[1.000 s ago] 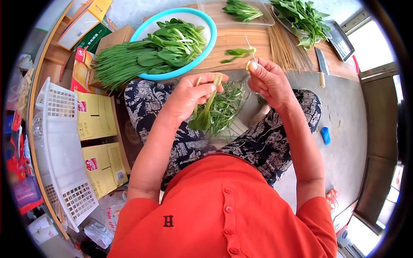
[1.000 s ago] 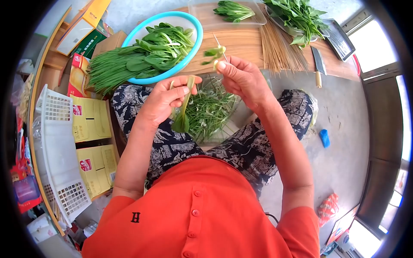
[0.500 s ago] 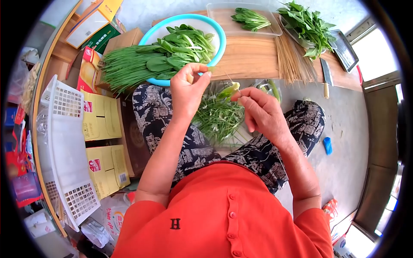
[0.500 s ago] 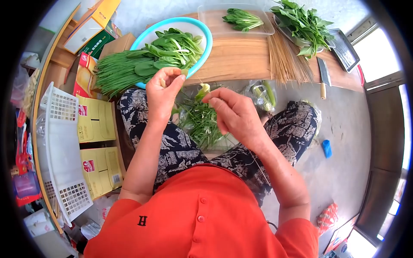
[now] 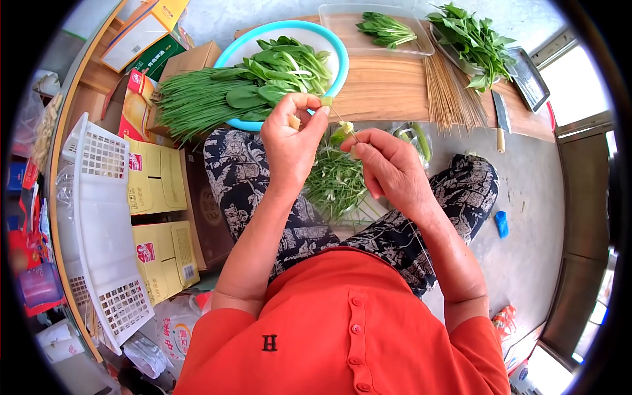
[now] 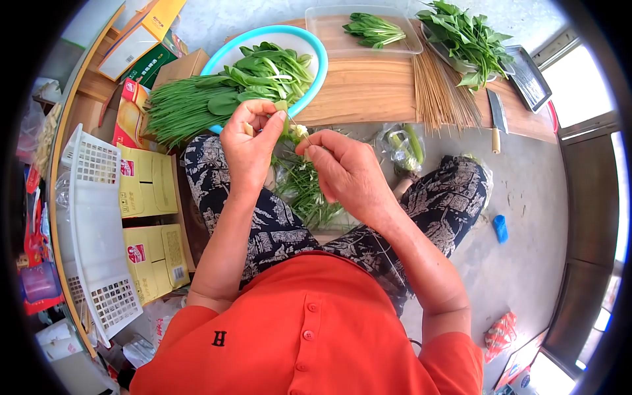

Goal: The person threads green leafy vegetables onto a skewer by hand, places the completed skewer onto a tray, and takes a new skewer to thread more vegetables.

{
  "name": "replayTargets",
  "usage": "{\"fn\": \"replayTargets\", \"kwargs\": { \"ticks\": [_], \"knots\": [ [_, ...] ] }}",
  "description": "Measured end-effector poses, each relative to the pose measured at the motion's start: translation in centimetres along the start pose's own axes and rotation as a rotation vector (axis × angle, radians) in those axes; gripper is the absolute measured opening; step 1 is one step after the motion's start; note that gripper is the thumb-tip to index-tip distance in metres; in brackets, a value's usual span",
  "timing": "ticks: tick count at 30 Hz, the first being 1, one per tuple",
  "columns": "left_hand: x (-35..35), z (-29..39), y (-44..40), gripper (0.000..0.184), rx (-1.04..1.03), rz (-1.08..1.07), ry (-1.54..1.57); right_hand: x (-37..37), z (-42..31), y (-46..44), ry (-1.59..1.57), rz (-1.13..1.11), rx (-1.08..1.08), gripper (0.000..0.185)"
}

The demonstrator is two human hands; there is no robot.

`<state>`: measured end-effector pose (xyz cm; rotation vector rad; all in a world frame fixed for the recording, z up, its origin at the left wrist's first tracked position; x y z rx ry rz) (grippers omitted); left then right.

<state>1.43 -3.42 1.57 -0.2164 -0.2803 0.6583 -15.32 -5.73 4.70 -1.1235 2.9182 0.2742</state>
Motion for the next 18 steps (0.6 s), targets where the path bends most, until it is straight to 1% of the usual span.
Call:
{"fn": "replayTargets", "kwargs": {
  "ticks": [3, 12, 15, 18],
  "knots": [
    [0.12, 0.04, 0.15, 0.011, 0.03, -0.044, -0.036, 0.0, 0.15, -0.11, -0.003, 0.0, -0.005, 0.022],
    [0.05, 0.22, 0.26, 0.01, 0.05, -0.048, -0.031, 0.09, 0.31, -0.31, -0.003, -0.002, -0.016, 0.021],
    [-0.04, 0.13, 0.15, 0.01, 0.011, 0.002, 0.009, 0.06, 0.14, -0.29, 0.008, -0.002, -0.016, 0.021],
    [0.05, 0.26, 0.16, 0.01, -0.008, 0.003, -0.005, 0.03, 0.28, -0.36, -0.001, 0.001, -0.005, 0.021]
  ]
}}
Point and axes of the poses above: each hand's wrist, its own y-axis away from the middle knuckle, its own x-axis out of the back of the hand, z = x × y, the point moved 4 cm from there along -y, towards the middle knuckle, and after that the axes turned 10 degrees about -y, right-handed, at the moved point
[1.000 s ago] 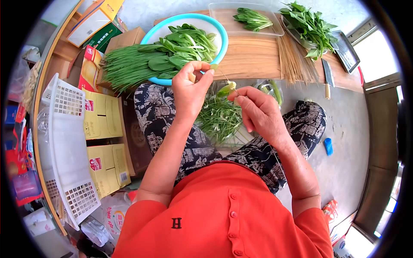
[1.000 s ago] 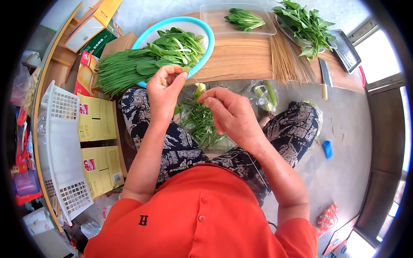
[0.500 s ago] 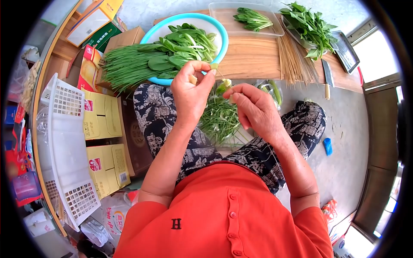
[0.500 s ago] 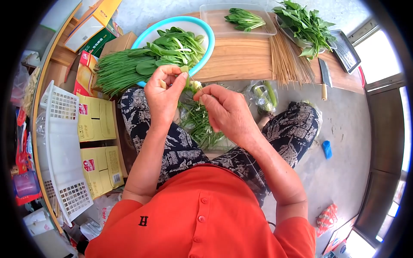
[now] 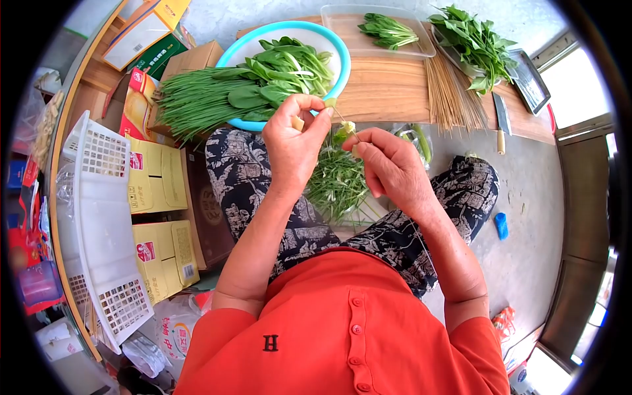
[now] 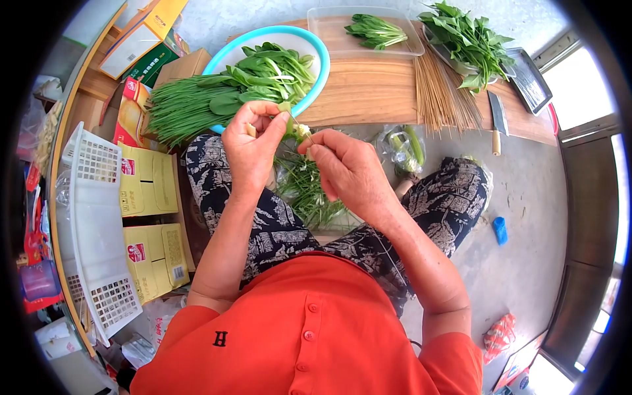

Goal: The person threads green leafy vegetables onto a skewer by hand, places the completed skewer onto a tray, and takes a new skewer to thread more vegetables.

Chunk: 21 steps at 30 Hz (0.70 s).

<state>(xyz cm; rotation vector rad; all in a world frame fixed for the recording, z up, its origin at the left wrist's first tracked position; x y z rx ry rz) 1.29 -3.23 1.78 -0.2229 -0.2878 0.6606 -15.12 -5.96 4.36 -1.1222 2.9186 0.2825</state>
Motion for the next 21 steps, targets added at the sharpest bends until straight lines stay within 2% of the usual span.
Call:
{"fn": "replayTargets", "kwargs": {
  "ticks": [10, 13, 16, 18, 19, 21],
  "knots": [
    [0.3, 1.2, 0.6, 0.008, 0.008, -0.081, -0.048, 0.0, -0.5, 0.1, 0.001, -0.005, 0.028, 0.021],
    [0.0, 1.5, 0.8, 0.009, -0.047, -0.154, -0.026, 0.2, -0.6, -0.3, -0.007, 0.004, 0.057, 0.021],
    [0.2, 1.5, 0.4, 0.011, -0.131, -0.222, -0.163, 0.5, -0.1, -0.7, -0.018, 0.02, 0.044, 0.021],
    [0.1, 0.4, 0.2, 0.014, -0.004, -0.303, -0.044, 1.2, 0.7, -1.3, -0.125, 0.053, -0.023, 0.02],
    [0.2, -0.1, 0.3, 0.014, -0.005, -0.3, -0.05, 1.4, 1.1, -1.6, -0.128, 0.047, -0.021, 0.02],
    [0.0, -1.4, 0.4, 0.016, 0.119, -0.336, -0.112, 2.1, 2.3, -2.1, -0.262, 0.084, -0.068, 0.021]
  ]
}}
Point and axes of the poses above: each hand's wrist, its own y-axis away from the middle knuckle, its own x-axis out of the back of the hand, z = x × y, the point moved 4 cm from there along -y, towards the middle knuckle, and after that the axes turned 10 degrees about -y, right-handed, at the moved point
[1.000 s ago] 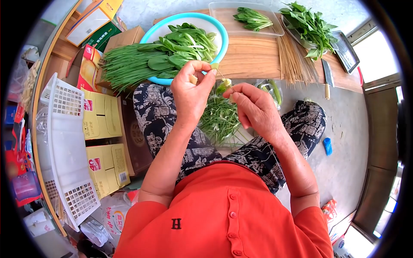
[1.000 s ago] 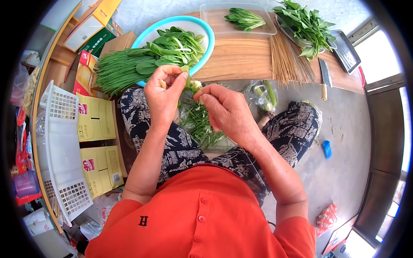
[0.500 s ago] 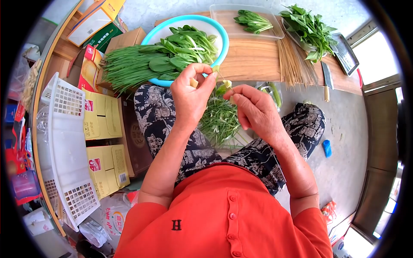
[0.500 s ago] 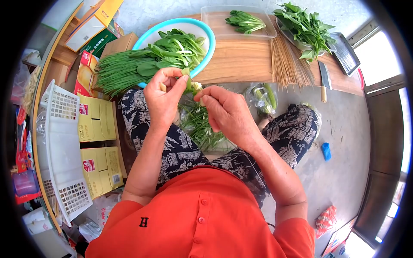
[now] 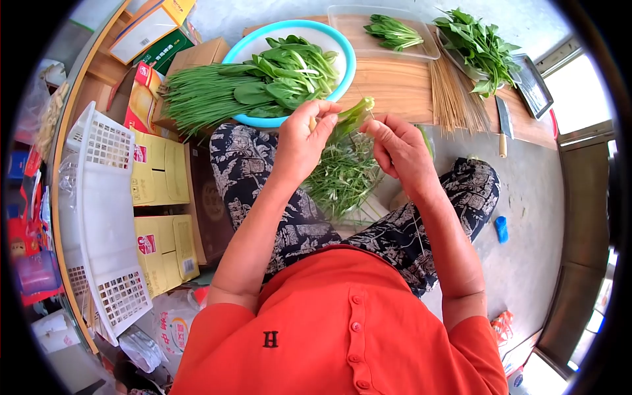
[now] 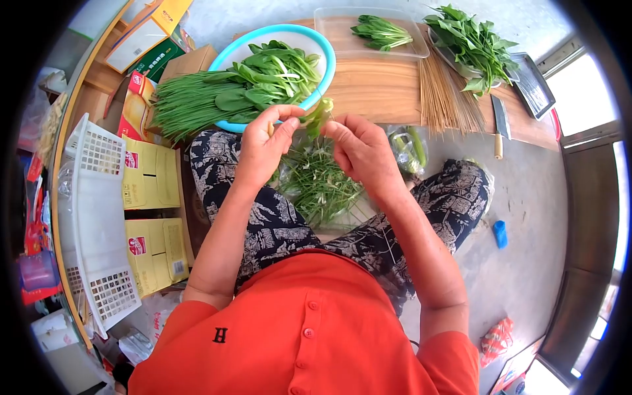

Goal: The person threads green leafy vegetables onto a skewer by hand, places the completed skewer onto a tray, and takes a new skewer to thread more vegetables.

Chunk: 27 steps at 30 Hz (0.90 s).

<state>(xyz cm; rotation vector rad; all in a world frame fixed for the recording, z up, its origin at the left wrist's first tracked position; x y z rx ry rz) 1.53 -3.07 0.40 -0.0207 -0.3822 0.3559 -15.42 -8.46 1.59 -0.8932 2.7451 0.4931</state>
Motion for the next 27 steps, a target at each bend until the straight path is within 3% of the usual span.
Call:
{"fn": "replayTargets", "kwargs": {
  "ticks": [2, 4, 9, 14, 17, 18, 20, 24, 26, 27],
  "knots": [
    [-0.4, 0.1, 0.0, 0.02, -0.065, 0.027, -0.108, 0.0, 0.9, -0.3, -0.039, 0.009, 0.001, 0.021],
    [-0.7, 1.1, 0.2, 0.021, -0.295, 0.13, -0.387, -0.7, 0.9, -0.6, -0.073, 0.016, 0.089, 0.021],
    [-2.1, 3.2, 0.4, 0.019, -0.287, 0.123, -0.513, -1.8, 0.4, -0.9, -0.118, -0.041, 0.149, 0.016],
    [-2.7, 3.4, 0.5, 0.022, -0.365, 0.092, -0.467, -1.0, 0.3, -0.9, -0.112, 0.022, 0.099, 0.012],
    [-2.8, 2.0, 0.6, 0.031, -0.211, -0.12, 0.192, 0.0, -0.1, -1.0, -0.141, 0.069, 0.106, 0.01],
    [-2.8, 2.0, 0.7, 0.031, -0.209, -0.121, 0.191, 0.1, -0.2, -0.9, -0.136, 0.084, 0.11, 0.01],
    [-1.9, 2.5, 1.1, 0.033, -0.267, 0.107, 0.003, 0.2, -0.3, -0.9, -0.16, 0.091, 0.106, 0.011],
    [-1.7, 4.5, 1.9, 0.032, -0.565, 0.267, -0.391, 0.1, -0.8, -0.8, -0.153, 0.083, 0.123, 0.012],
    [-1.6, 4.3, 1.5, 0.026, -0.476, 0.236, -0.239, 0.0, -1.4, -0.3, -0.117, 0.091, 0.12, 0.012],
    [-1.3, 3.2, 0.9, 0.023, -0.309, 0.178, 0.044, -0.1, -1.9, 0.2, -0.078, 0.089, 0.126, 0.013]
  ]
}}
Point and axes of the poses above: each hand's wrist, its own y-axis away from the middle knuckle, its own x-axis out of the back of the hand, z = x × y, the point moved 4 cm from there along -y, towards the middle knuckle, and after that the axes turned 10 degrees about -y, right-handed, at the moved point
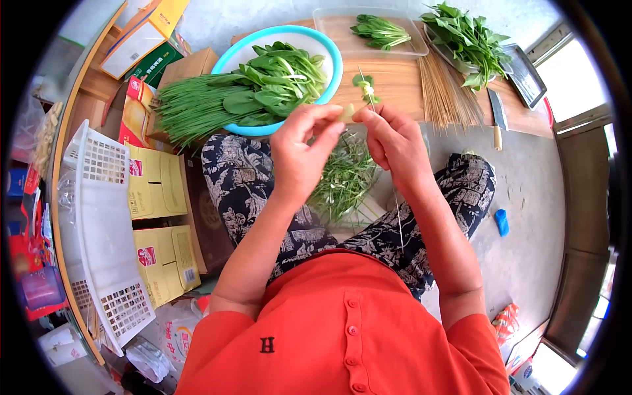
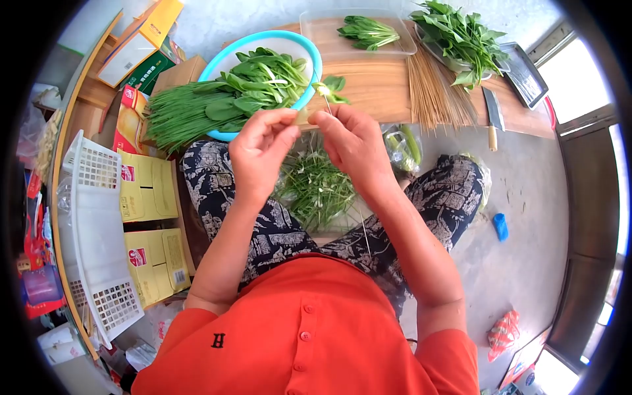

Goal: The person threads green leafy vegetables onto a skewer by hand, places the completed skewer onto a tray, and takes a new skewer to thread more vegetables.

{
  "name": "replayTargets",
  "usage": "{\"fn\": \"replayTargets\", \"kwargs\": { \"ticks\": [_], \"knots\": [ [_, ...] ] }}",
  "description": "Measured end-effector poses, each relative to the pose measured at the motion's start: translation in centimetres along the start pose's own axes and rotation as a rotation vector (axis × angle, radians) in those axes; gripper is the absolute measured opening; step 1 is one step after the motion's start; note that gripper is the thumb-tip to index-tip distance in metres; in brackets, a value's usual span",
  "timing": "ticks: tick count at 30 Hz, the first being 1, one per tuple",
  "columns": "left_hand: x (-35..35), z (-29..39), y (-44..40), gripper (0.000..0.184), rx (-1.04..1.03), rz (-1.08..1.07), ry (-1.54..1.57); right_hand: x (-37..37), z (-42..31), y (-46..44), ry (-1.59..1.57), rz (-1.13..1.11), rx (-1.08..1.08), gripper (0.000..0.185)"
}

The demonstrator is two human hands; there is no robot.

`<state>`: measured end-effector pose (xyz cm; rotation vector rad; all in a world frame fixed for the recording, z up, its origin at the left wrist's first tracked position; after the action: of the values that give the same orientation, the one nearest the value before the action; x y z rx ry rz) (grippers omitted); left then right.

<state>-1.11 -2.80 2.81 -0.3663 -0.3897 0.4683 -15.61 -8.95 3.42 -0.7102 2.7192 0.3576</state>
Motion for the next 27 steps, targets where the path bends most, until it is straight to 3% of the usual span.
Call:
{"fn": "replayTargets", "kwargs": {
  "ticks": [1, 6, 27],
  "knots": [
    [0.3, -1.1, -0.4, 0.021, 0.191, -0.011, 0.268, -0.2, -0.4, 0.4, 0.038, -0.009, 0.009, 0.014],
    [3.4, -3.0, -3.6, 0.023, 0.266, -0.02, 0.598, -1.4, -1.7, 2.8, 0.142, -0.133, 0.007, 0.019],
    [1.9, -1.3, -4.0, 0.016, 0.171, 0.038, 0.698, -3.7, -2.5, 2.9, 0.181, -0.202, 0.042, 0.021]
  ]
}}
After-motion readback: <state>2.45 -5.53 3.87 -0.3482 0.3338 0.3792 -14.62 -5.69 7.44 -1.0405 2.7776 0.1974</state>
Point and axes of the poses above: each hand's wrist, its own y-axis away from the middle knuckle, its own x-axis out of the back of the hand, z = x × y, the point moved 4 cm from there along -y, towards the middle knuckle, and after that the axes turned 10 degrees about -y, right-handed, at the moved point
